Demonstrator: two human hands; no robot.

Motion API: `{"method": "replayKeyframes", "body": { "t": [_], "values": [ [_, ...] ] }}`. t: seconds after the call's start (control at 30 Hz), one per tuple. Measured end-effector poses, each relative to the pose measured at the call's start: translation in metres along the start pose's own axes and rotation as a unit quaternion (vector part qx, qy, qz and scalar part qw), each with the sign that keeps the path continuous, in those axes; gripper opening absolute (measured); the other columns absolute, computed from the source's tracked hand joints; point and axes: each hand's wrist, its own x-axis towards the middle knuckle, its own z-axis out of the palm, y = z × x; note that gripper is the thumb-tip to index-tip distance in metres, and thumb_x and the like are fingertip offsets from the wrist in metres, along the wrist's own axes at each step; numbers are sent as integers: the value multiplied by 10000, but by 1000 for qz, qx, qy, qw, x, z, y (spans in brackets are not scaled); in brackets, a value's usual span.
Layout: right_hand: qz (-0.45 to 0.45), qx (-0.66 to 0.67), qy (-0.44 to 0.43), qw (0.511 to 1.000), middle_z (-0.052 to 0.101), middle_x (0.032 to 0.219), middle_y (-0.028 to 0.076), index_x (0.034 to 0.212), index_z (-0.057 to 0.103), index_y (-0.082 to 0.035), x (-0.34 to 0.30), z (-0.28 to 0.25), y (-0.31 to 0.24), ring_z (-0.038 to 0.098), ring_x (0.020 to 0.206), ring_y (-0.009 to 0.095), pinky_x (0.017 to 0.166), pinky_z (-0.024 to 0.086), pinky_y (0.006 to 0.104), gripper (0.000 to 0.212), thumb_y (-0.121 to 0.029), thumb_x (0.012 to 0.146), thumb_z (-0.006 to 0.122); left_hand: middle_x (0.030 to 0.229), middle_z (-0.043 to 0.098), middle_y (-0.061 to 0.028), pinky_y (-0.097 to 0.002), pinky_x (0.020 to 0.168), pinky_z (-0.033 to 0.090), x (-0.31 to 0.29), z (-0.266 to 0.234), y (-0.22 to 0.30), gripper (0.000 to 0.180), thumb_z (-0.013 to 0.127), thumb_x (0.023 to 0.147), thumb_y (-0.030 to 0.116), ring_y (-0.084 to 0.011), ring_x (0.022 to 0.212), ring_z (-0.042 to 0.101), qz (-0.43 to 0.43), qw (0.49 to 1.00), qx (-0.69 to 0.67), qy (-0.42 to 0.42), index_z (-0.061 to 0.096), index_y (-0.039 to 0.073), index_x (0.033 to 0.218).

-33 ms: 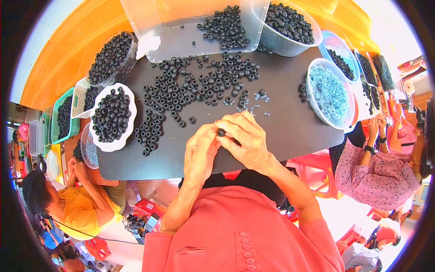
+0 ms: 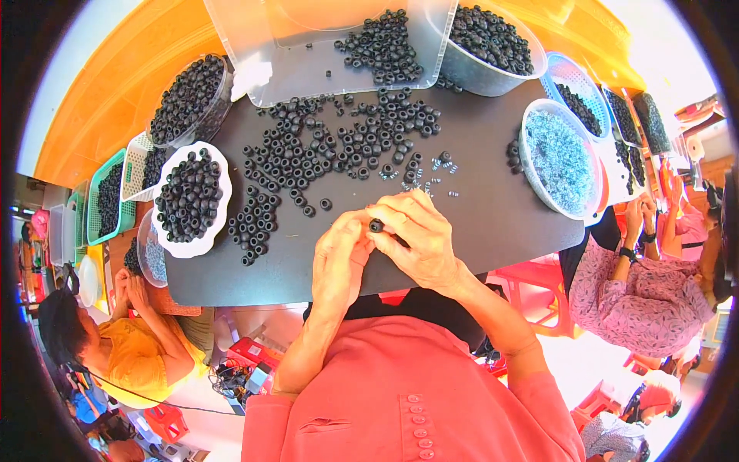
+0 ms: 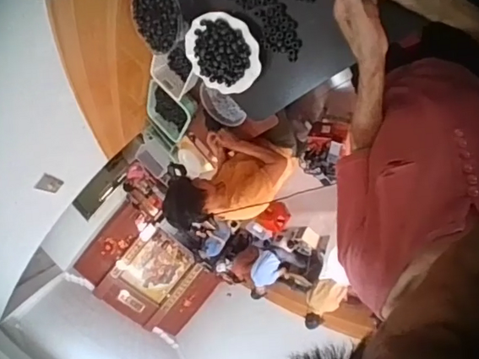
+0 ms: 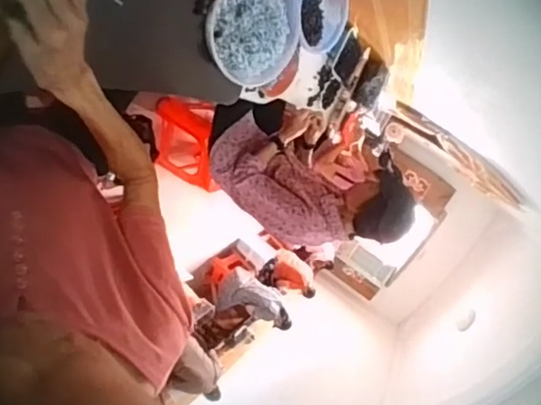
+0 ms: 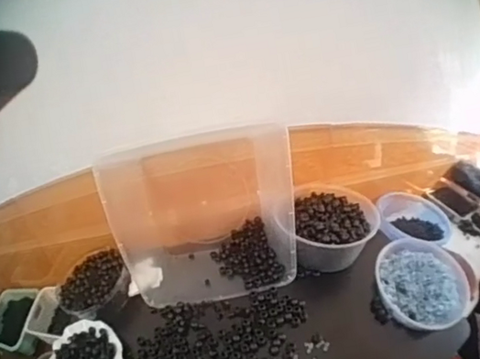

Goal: The person assembles components by picking up springs and black rings from the table and inserting the springs into the rings by hand.

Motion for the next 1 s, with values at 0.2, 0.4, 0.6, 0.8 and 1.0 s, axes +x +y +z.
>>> {"method": "replayKeyframes", "body": {
  "t": [0.2, 0.4, 0.6, 0.8, 1.0],
  "values": [
    [4, 2, 28, 1000, 639, 976, 100, 1011, 641, 4, 0, -9, -4, 594, 826, 256, 746, 483, 374, 304, -11, 727, 750, 1079, 618, -69, -319, 917, 461, 2, -2, -7, 300, 452, 1025, 227, -155, 1009, 587, 6, 1000, 16, 16, 568, -10, 1169],
    [-9, 35, 39, 999, 653, 907, 99, 928, 656, 7, -3, -5, -5, 615, 765, 246, 681, 496, 334, 232, -20, 730, 772, 1036, 625, -93, -341, 919, 461, -6, -7, -9, 265, 473, 1007, 205, -180, 971, 598, 20, 998, 40, 50, 548, -2, 1154],
    [6, -81, 104, 991, 653, 932, 131, 972, 646, -24, 66, -69, 24, 615, 832, 289, 743, 519, 388, 210, -62, 776, 710, 926, 675, -163, -378, 923, 460, -4, -5, -9, 240, 462, 1005, 189, -247, 969, 618, 43, 997, 64, -10, 530, -16, 1111],
    [-65, -249, 223, 940, 677, 963, 123, 990, 682, -36, 144, -131, 83, 646, 905, 260, 758, 524, 353, 193, -49, 799, 698, 917, 676, -166, -416, 964, 432, 4, 2, -7, 259, 444, 1010, 212, -286, 1021, 599, 43, 996, 79, -24, 536, -4, 1121],
    [36, -21, 20, 999, 682, 930, 114, 975, 678, -27, 94, -54, 57, 665, 837, 234, 727, 526, 321, 156, -27, 819, 666, 927, 671, -137, -375, 954, 440, 1, -4, -6, 223, 458, 1022, 191, -235, 1032, 594, 38, 998, 36, -38, 555, 16, 1122]
  ]
}}
